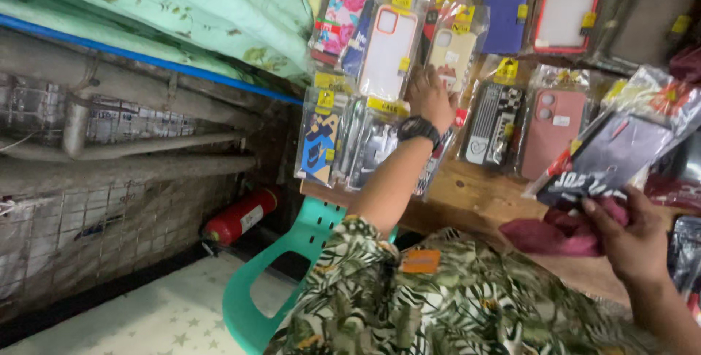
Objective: The person wipes the plastic packaging of various phone cases displayed on a wooden board using a pink cloth. They handle the items one by one, wiping the front and back of the packaging before placing them back on the display.
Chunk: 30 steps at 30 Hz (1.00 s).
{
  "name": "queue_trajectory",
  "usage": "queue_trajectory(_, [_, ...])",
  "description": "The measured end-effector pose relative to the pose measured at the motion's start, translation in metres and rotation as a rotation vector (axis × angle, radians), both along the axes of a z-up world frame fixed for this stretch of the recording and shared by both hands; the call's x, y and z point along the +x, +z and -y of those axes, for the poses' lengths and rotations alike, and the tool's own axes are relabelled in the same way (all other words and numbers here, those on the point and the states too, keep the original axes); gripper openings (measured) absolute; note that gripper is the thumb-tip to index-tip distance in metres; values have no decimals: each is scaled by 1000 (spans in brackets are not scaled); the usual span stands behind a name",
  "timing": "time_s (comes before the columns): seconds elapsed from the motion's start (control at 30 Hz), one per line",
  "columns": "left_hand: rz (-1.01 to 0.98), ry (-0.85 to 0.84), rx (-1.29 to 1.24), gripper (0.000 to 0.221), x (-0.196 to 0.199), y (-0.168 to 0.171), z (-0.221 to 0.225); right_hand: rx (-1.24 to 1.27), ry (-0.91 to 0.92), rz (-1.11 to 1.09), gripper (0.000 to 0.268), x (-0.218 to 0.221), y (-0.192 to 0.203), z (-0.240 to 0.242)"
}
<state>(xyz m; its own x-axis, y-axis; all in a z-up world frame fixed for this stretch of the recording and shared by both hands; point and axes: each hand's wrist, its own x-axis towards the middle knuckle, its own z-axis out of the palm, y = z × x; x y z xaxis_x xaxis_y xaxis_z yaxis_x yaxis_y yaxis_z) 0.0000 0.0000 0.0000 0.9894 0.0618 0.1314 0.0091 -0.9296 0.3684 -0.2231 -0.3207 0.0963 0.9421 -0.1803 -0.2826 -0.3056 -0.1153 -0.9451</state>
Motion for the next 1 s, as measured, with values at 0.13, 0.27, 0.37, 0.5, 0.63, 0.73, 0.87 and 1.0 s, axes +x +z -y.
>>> queue_trajectory(0.13, [-330, 185, -24, 114, 36, 11, 9, -181, 58, -27, 38, -5, 6, 3])
queue_trajectory(0.27, [-484, 347, -86, 108, 54, 40, 20, -189, 46, -44, 40, -11, 1, 9])
queue_trajectory(0.37, [-644, 326, -122, 133, 56, 61, 17, -237, 10, -46, 36, -13, -3, 13])
queue_trajectory(0.5, [-497, 292, -16, 114, 52, 60, 16, -151, 27, 16, 28, -6, -2, 12])
queue_trajectory(0.63, [-132, 129, -83, 74, 51, 24, 25, -61, 1, -18, 39, 7, 3, 5])
queue_trajectory(0.73, [30, 82, -155, 66, 60, -4, 28, -33, 4, -15, 37, 15, 5, 0])
queue_trajectory(0.87, [-225, 255, -354, 73, 93, -13, 16, -37, 28, -8, 30, 21, 5, -4])
queue_trajectory(1.0, [-415, 341, -411, 80, 116, -6, 7, -104, 63, 5, 32, 17, 5, 0])
